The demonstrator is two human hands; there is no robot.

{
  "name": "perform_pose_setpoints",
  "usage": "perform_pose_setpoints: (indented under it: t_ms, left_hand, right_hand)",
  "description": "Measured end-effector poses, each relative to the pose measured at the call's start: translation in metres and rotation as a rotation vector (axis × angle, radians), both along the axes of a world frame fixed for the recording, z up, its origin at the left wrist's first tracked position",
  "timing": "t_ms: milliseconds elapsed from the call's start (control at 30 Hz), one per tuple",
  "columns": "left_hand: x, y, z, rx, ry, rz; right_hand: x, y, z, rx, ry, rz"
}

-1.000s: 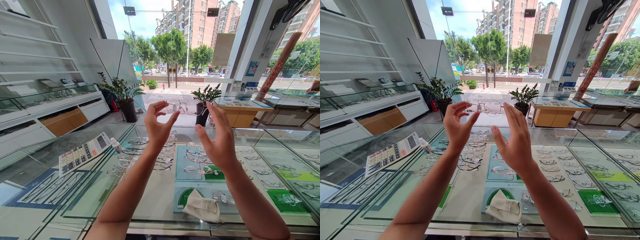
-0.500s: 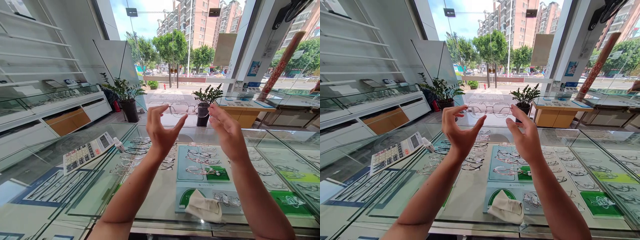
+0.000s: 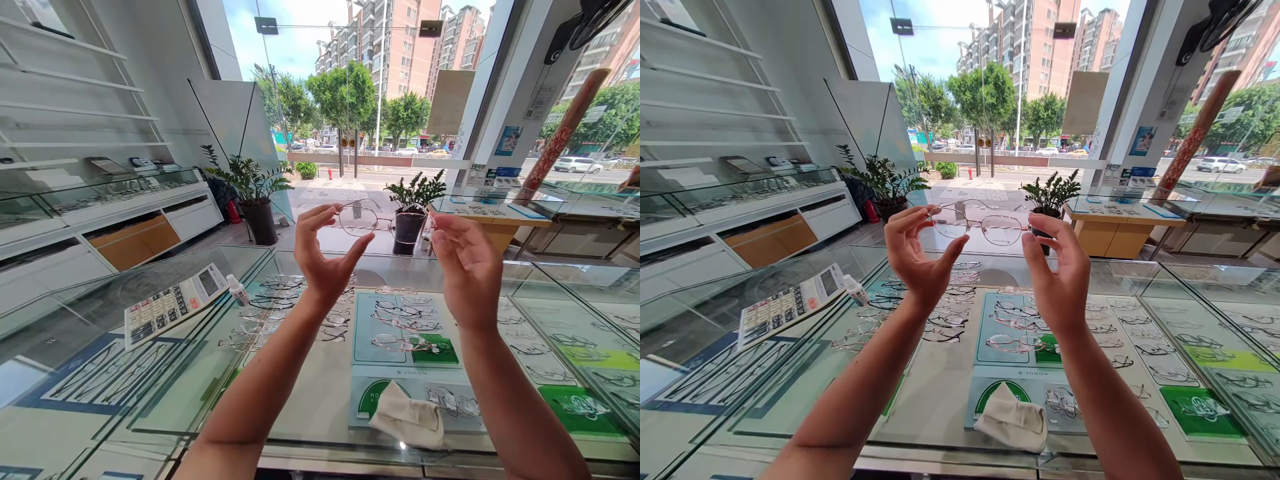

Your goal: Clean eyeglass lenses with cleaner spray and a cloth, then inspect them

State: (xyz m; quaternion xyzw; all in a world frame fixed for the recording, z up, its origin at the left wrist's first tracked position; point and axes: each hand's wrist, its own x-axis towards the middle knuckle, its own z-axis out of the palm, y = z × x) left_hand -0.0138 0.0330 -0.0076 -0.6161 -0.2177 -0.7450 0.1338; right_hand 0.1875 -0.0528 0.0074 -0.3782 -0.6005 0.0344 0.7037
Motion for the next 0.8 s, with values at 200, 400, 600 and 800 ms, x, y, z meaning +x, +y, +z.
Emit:
perform_pose_setpoints:
  t_ms: [200,400,600,800]
  left_hand:
    - [0.001,-0.005,0.001,-0.002,-0.012,0.014]
    - [0.003,-0.008,0.002,-0.008,-0.03,-0.021]
    - [0.005,-0.01,0.004,-0.034,-0.04,-0.075]
    - [0.006,-0.011,0.004,0.004,-0.077,-0.138]
  right_hand:
    - [0.002,0.002,0.0,-0.008,-0.003,-0.012]
    - [0.004,0.003,0.002,-0.039,0.048,0.033]
    - [0.006,0.004,0.002,-0.071,0.08,0.058]
    - [0.007,0.004,0.002,-0.088,0.124,0.111]
